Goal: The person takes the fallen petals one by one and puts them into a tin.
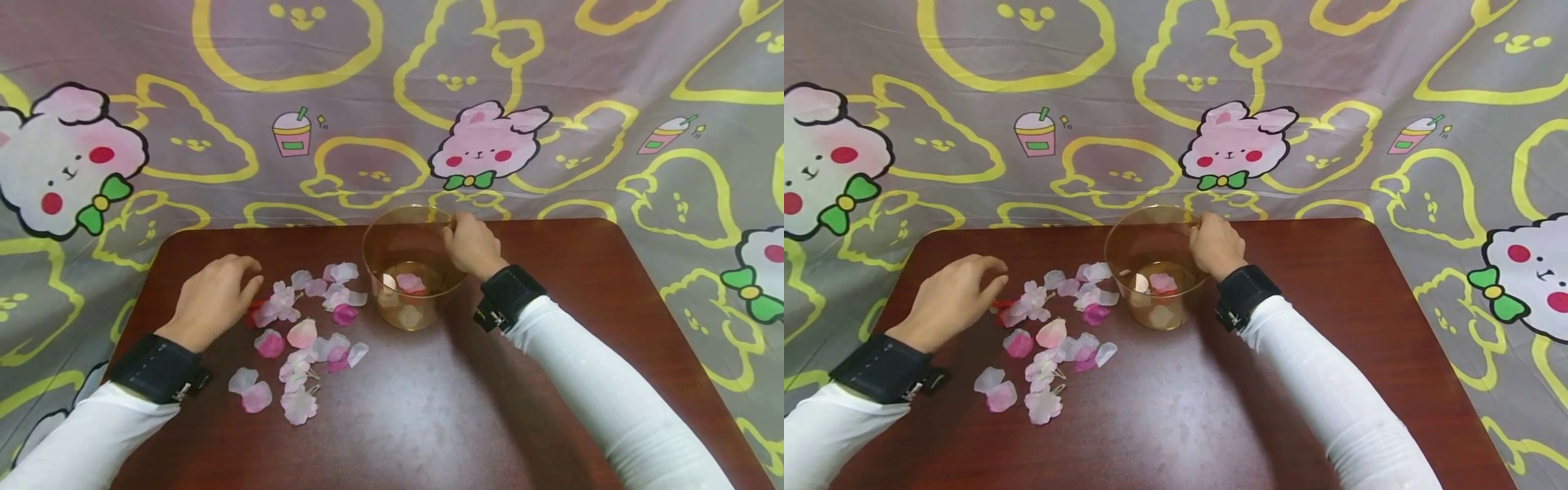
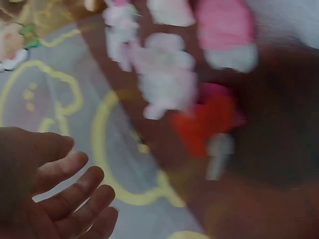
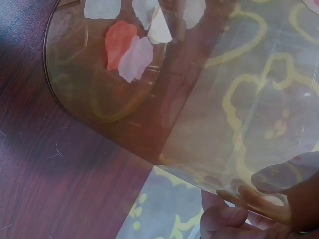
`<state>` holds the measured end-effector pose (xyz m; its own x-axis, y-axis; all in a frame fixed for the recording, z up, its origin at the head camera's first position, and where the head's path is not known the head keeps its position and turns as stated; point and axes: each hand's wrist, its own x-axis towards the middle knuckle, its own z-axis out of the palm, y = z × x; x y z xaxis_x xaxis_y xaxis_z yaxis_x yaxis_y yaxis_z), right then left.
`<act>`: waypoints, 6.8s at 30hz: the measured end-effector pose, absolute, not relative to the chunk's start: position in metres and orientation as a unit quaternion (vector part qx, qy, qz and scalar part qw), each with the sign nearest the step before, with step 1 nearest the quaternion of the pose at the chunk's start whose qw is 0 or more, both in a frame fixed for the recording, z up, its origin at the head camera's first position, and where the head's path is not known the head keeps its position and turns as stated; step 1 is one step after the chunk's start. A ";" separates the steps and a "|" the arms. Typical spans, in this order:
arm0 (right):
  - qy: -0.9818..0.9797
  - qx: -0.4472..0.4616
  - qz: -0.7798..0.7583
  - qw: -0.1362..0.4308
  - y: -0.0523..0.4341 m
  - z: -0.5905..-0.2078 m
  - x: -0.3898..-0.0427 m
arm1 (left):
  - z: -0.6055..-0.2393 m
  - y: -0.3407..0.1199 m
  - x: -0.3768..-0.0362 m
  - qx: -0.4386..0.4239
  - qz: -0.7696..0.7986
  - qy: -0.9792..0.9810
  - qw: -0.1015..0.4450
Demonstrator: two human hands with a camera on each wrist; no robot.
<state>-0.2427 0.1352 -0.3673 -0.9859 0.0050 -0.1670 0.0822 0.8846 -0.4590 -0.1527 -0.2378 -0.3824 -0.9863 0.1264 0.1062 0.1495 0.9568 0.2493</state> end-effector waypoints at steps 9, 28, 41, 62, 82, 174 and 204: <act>0.967 0.022 -0.238 0.083 0.136 -0.369 -0.244 | -0.423 -0.264 -0.151 -0.067 -0.122 -0.990 -0.026; 0.969 0.026 -0.233 0.084 0.135 -0.368 -0.244 | -0.401 -0.250 -0.160 -0.075 -0.122 -0.988 0.062; 0.967 0.024 -0.238 0.084 0.136 -0.369 -0.244 | -0.347 -0.170 -0.172 -0.171 -0.130 -0.966 0.147; 0.968 0.025 -0.236 0.075 0.137 -0.369 -0.244 | -0.342 -0.069 -0.164 -0.340 -0.070 -0.928 0.132; 0.969 0.024 -0.234 0.076 0.138 -0.367 -0.242 | -0.352 -0.120 -0.156 -0.266 -0.185 -0.929 0.178; 0.965 0.022 -0.242 0.094 0.135 -0.366 -0.242 | -0.346 -0.070 -0.182 -0.305 -0.107 -0.941 0.098; 0.969 0.011 -0.235 0.080 0.135 -0.368 -0.243 | -0.410 -0.264 -0.154 -0.026 -0.190 -0.981 0.011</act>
